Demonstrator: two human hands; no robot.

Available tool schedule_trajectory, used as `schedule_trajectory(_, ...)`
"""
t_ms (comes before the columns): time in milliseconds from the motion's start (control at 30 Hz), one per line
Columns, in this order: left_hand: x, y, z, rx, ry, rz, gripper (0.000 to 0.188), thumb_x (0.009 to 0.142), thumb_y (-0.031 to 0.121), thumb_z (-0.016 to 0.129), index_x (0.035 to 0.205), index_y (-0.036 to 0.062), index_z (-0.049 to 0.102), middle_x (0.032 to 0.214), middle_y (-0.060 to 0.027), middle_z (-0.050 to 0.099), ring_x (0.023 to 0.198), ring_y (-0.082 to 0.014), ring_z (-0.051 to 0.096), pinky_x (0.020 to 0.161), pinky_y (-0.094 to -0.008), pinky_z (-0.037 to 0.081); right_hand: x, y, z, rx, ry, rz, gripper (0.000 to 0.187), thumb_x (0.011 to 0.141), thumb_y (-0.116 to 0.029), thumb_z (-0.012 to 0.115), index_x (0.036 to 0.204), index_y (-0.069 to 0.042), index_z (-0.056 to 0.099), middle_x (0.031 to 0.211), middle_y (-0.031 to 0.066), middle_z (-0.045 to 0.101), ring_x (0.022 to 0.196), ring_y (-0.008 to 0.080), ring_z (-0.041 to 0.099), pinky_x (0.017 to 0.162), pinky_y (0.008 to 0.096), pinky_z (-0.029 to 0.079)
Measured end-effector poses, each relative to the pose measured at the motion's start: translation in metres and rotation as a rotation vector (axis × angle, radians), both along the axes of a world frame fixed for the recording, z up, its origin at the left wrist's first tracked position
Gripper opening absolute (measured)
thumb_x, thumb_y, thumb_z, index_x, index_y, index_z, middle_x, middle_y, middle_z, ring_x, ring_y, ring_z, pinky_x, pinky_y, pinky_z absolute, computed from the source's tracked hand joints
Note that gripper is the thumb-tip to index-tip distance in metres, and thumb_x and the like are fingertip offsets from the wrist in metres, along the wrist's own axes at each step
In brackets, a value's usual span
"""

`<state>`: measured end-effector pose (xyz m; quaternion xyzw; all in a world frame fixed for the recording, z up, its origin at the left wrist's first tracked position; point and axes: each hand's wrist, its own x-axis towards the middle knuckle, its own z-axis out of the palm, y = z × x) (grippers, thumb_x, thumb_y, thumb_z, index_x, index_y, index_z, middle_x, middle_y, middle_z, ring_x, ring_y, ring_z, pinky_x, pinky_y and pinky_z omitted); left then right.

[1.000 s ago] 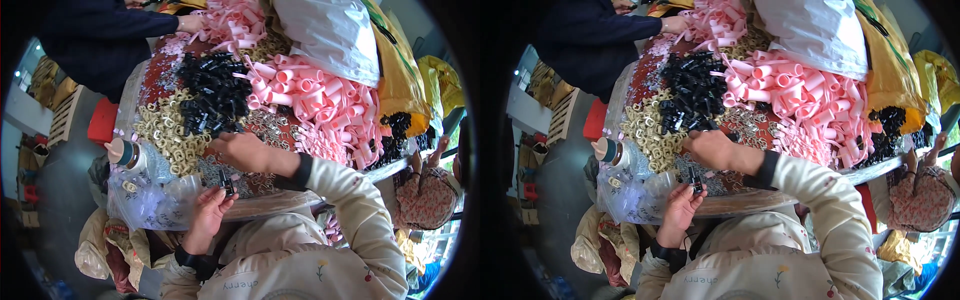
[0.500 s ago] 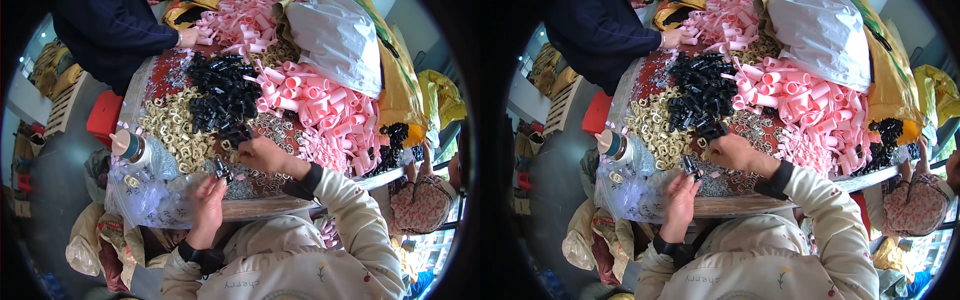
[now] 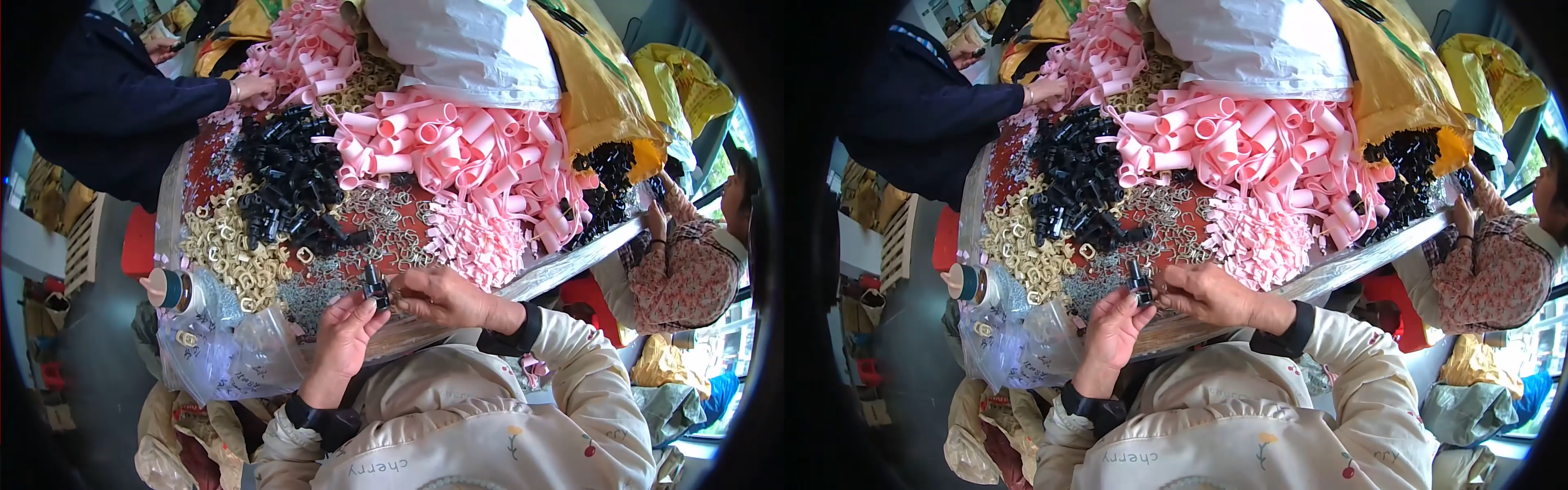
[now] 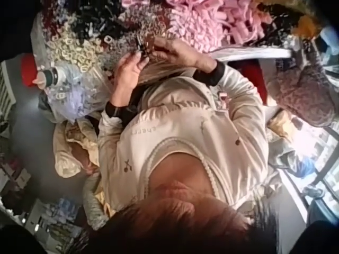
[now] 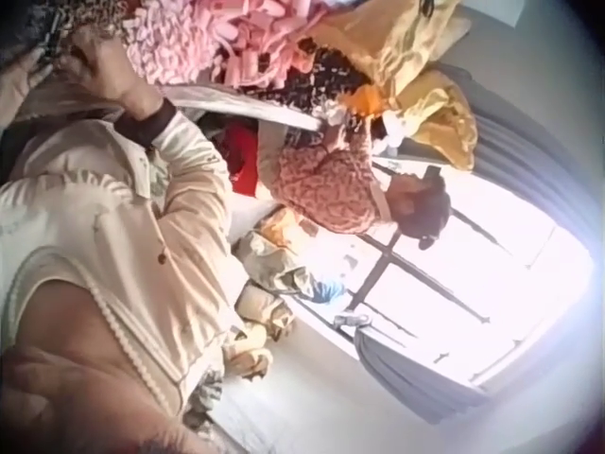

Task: The person picks up a black plastic component and a small metal clip, fits the clip onto the component, and then slides a pink plastic sleeve over the assembly. This process is repeated for multiple units using parts gathered from the table.

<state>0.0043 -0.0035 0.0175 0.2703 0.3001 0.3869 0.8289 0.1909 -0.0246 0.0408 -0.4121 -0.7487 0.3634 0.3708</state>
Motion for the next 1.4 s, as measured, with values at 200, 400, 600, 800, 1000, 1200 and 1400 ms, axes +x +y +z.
schedule_trajectory(200, 0.009, -0.002, 0.004, -0.203, -0.18, -0.142, 0.018, 0.081, 0.008, 0.05, 0.098, 0.0013, 0.051, 0.091, -0.0094, 0.057, 0.083, -0.017, 0.057, 0.072, -0.0286, 0.049, 0.016, -0.016, 0.002, 0.051, -0.016, -0.024, 0.016, 0.078, -0.015, 0.054, 0.085, -0.002, 0.049, 0.076, 0.0112, 0.053, 0.07, 0.0268, 0.054, 0.061, 0.0327, 0.043)
schedule_trajectory(400, 0.016, -0.001, 0.005, -0.243, -0.29, -0.207, 0.019, 0.081, 0.009, 0.049, 0.098, 0.0009, 0.051, 0.091, -0.0111, 0.058, 0.084, -0.0208, 0.058, 0.07, -0.0269, 0.05, 0.024, -0.025, 0.007, -0.118, 0.114, -0.017, 0.016, 0.08, -0.016, 0.053, 0.081, -0.001, 0.048, 0.072, 0.0097, 0.049, 0.066, 0.0228, 0.052, 0.058, 0.0301, 0.041)
schedule_trajectory(600, 0.016, -0.004, 0.012, -0.127, -0.065, -0.233, 0.021, 0.081, 0.009, 0.05, 0.1, 0.0001, 0.051, 0.091, -0.0116, 0.058, 0.082, -0.025, 0.058, 0.067, -0.0253, 0.051, 0.028, -0.019, 0.017, -0.249, 0.275, -0.123, 0.016, 0.081, -0.016, 0.051, 0.079, -0.001, 0.048, 0.067, 0.0089, 0.048, 0.06, 0.0185, 0.048, 0.056, 0.0278, 0.039)
schedule_trajectory(800, 0.011, -0.011, 0.013, -0.129, -0.032, -0.279, 0.022, 0.08, 0.009, 0.051, 0.1, -0.0003, 0.051, 0.091, -0.0106, 0.058, 0.082, -0.0249, 0.059, 0.067, -0.0247, 0.051, 0.009, -0.018, 0.025, -0.174, 0.131, -0.091, 0.017, 0.081, -0.017, 0.052, 0.077, 0.0, 0.047, 0.065, 0.0086, 0.048, 0.057, 0.0179, 0.047, 0.054, 0.0279, 0.039)
schedule_trajectory(1000, 0.007, -0.02, 0.001, -0.192, -0.079, -0.273, 0.019, 0.081, 0.009, 0.05, 0.097, 0.0, 0.052, 0.089, -0.0097, 0.058, 0.079, -0.024, 0.059, 0.064, -0.0236, 0.051, -0.003, -0.027, 0.022, -0.203, 0.02, -0.141, 0.016, 0.082, -0.016, 0.051, 0.078, -0.001, 0.047, 0.064, 0.0049, 0.048, 0.058, 0.0117, 0.045, 0.054, 0.0251, 0.038)
schedule_trajectory(1200, 0.001, -0.015, 0.005, -0.183, -0.017, -0.308, 0.016, 0.079, 0.009, 0.052, 0.091, -0.0017, 0.054, 0.085, -0.01, 0.059, 0.075, -0.0203, 0.06, 0.063, -0.0219, 0.049, 0.002, -0.03, 0.012, -0.387, 0.163, -0.202, 0.012, 0.079, -0.013, 0.054, 0.081, -0.002, 0.049, 0.067, 0.0072, 0.05, 0.06, 0.0158, 0.049, 0.055, 0.028, 0.04)
schedule_trajectory(1400, 0.003, -0.009, 0.002, -0.142, 0.037, -0.241, 0.022, 0.076, 0.01, 0.051, 0.095, -0.0013, 0.052, 0.082, -0.0126, 0.058, 0.069, -0.0198, 0.059, 0.06, -0.0233, 0.05, 0.048, 0.016, -0.03, 0.259, -0.646, -0.31, 0.008, 0.072, -0.01, 0.052, 0.079, -0.006, 0.052, 0.076, 0.0074, 0.054, 0.065, 0.0244, 0.055, 0.055, 0.0352, 0.044)
